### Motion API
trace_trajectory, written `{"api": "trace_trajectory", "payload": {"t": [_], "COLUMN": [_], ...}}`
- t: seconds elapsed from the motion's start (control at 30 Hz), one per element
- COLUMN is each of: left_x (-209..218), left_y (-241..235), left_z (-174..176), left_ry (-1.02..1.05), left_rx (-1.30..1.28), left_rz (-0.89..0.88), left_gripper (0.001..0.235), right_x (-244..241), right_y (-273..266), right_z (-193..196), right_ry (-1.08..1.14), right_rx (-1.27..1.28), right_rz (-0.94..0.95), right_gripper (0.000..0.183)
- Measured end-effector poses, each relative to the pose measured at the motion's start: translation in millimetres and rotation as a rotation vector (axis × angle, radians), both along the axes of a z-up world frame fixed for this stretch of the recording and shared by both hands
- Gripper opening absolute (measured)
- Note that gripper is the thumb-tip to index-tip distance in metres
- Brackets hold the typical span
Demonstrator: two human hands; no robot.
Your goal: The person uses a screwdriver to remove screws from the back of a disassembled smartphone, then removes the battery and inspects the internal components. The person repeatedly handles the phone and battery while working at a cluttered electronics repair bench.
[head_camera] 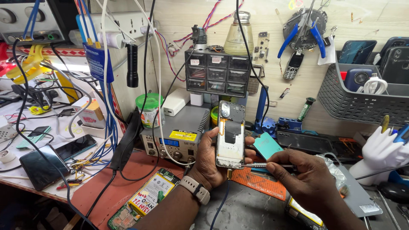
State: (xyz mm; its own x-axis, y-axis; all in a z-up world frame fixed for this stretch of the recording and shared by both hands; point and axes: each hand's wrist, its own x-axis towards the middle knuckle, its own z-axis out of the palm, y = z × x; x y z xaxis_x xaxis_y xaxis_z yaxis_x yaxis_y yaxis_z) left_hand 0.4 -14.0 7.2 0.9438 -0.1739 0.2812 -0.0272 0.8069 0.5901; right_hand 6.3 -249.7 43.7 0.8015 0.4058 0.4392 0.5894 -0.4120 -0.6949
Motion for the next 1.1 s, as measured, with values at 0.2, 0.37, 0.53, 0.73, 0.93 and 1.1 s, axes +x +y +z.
{"api": "trace_trajectory", "payload": {"t": [0.2, 0.37, 0.53, 0.73, 0.93, 1.1], "left_x": [1.9, 4.0, 4.4, 4.1, 11.4, 18.3], "left_y": [-1.9, -3.7, -4.8, -3.8, -4.2, -1.4], "left_z": [-1.5, -2.9, -2.2, -2.0, -11.9, -18.8], "left_ry": [0.029, 0.055, 0.066, 0.088, 0.077, 0.06], "left_rx": [0.017, 0.047, 0.047, 0.059, 0.105, 0.118], "left_rz": [0.011, 0.052, 0.049, 0.064, 0.138, 0.203], "left_gripper": [0.068, 0.067, 0.068, 0.07, 0.066, 0.062], "right_x": [-6.0, -7.2, -6.6, -6.6, -11.6, -18.3], "right_y": [6.2, 8.8, 7.2, 7.5, 14.4, 23.4], "right_z": [4.5, 3.6, 4.0, 3.9, -2.6, -6.0], "right_ry": [-0.046, -0.069, -0.045, -0.052, -0.102, -0.029], "right_rx": [-0.042, -0.062, -0.073, -0.081, -0.069, -0.153], "right_rz": [-0.016, -0.04, -0.037, -0.04, 0.013, 0.033], "right_gripper": [0.02, 0.022, 0.022, 0.022, 0.02, 0.032]}}
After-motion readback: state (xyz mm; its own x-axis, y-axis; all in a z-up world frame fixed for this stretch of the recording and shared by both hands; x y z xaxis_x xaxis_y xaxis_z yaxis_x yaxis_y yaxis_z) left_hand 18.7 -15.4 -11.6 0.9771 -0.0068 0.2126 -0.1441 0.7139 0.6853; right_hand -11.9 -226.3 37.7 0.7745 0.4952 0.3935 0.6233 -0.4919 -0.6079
